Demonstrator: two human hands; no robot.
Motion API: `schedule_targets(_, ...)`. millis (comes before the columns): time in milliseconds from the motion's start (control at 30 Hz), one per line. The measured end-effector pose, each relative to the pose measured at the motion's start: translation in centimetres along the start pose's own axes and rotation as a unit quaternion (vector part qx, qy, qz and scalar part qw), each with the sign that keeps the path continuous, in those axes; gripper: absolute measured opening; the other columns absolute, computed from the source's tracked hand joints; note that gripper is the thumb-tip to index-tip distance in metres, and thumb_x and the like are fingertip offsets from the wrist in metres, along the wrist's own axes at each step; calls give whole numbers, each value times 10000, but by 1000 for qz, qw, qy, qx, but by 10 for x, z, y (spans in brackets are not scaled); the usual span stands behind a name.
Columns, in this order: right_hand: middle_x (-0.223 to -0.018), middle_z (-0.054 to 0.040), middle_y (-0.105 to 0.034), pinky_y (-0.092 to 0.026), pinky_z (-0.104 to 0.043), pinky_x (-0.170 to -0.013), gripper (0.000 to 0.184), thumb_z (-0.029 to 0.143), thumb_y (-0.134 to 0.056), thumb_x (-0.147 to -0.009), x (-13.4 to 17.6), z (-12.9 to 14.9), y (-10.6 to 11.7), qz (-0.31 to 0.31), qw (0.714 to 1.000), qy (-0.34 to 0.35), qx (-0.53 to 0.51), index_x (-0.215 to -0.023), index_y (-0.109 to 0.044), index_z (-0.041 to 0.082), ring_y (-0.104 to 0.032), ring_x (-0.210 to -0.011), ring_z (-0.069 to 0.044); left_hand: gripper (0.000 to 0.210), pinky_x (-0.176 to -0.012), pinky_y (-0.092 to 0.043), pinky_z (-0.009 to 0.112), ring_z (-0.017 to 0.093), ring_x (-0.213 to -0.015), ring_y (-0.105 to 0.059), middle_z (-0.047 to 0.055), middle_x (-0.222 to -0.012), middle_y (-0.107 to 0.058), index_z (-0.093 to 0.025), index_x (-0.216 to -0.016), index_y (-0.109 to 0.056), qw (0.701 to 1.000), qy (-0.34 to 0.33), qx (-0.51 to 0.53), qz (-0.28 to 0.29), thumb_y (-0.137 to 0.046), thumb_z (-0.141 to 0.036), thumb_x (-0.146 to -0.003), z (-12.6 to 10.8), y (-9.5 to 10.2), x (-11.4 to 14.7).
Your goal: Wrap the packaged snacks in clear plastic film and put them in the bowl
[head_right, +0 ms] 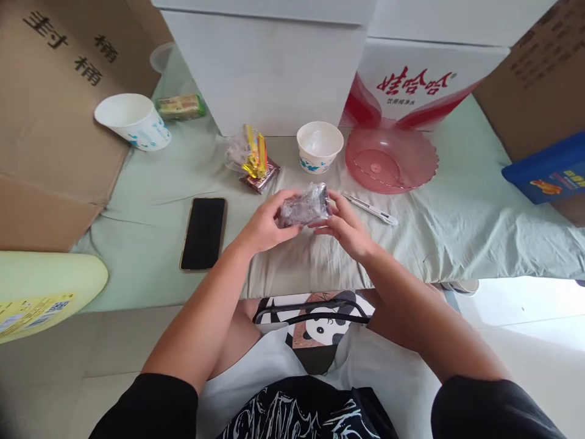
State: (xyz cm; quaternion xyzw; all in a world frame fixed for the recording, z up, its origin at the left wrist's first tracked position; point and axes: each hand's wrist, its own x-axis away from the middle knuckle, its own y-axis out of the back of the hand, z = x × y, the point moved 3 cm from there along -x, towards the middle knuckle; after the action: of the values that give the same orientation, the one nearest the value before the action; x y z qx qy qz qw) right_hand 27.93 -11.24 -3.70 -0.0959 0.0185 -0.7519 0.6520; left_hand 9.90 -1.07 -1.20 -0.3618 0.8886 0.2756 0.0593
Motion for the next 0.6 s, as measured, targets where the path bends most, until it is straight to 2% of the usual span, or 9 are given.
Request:
schedule_targets(67,-1155,-6,-667,-623,-388,-809,657,558,-698,-794,8,-8,9,-1,999,-7,-44,-1377,-455,380,-723,-887,-188,562,-965,-565,347,223,-1149,-643,73,-1303,-628,-255,-1314,-613,999,4,-36,26,-706,-100,-782,2,-9,-2)
schedule_targets(167,-1018,8,-643,-601,-336,-707,641,538,-734,-771,14,-13,18,-43,997,-20,-65,-1325,-476,343,-666,-762,-157,539,-1023,-555,370,228,-1222,-608,86,-1470,-460,-287,-1275,-670,995,18,-84,51,-696,-63,-785,10,-24,-5)
schedule_targets(233,-938,24,-604,-563,-294,-645,559,474,-776,-757,15,-15,20,-65,997,-27,-40,-1221,-515,302,-613,-697,-132,587,-1047,-548,387,238,-1246,-594,91,-1529,-383,-321,-1330,-637,996,37,-82,21,-731,-103,-793,16,-33,-8)
schedule_targets(333,-890,30,-549,-503,-260,-590,418,441,-783,-748,13,-16,19,-72,997,-9,-27,-1016,-522,255,-542,-657,-107,739,-1013,-560,381,247,-1239,-610,107,-1508,-443,-359,-1453,-490,995,73,11,-72,-805,-255,-792,20,-43,-14)
schedule_targets(367,-887,29,-537,-488,-256,-583,399,442,-775,-751,12,-16,18,-76,997,2,-28,-976,-506,252,-528,-657,-105,742,-991,-567,377,243,-1208,-632,107,-1471,-496,-355,-1452,-471,991,87,57,-84,-814,-327,-794,21,-47,-16)
schedule_targets(500,-902,24,-498,-386,-240,-502,390,426,-753,-756,8,-17,18,-94,995,23,-8,-944,-452,265,-442,-602,-92,636,-913,-587,381,257,-1105,-687,92,-1271,-656,-295,-1288,-577,968,141,202,-47,-760,-631,-780,22,-54,-18)
schedule_targets(600,-916,15,-494,-376,-245,-503,361,424,-724,-770,6,-17,16,-110,993,34,19,-949,-453,266,-430,-620,-100,746,-888,-595,387,278,-1159,-677,88,-1301,-640,-321,-1281,-580,955,153,245,-69,-640,-837,-746,22,-48,-12)
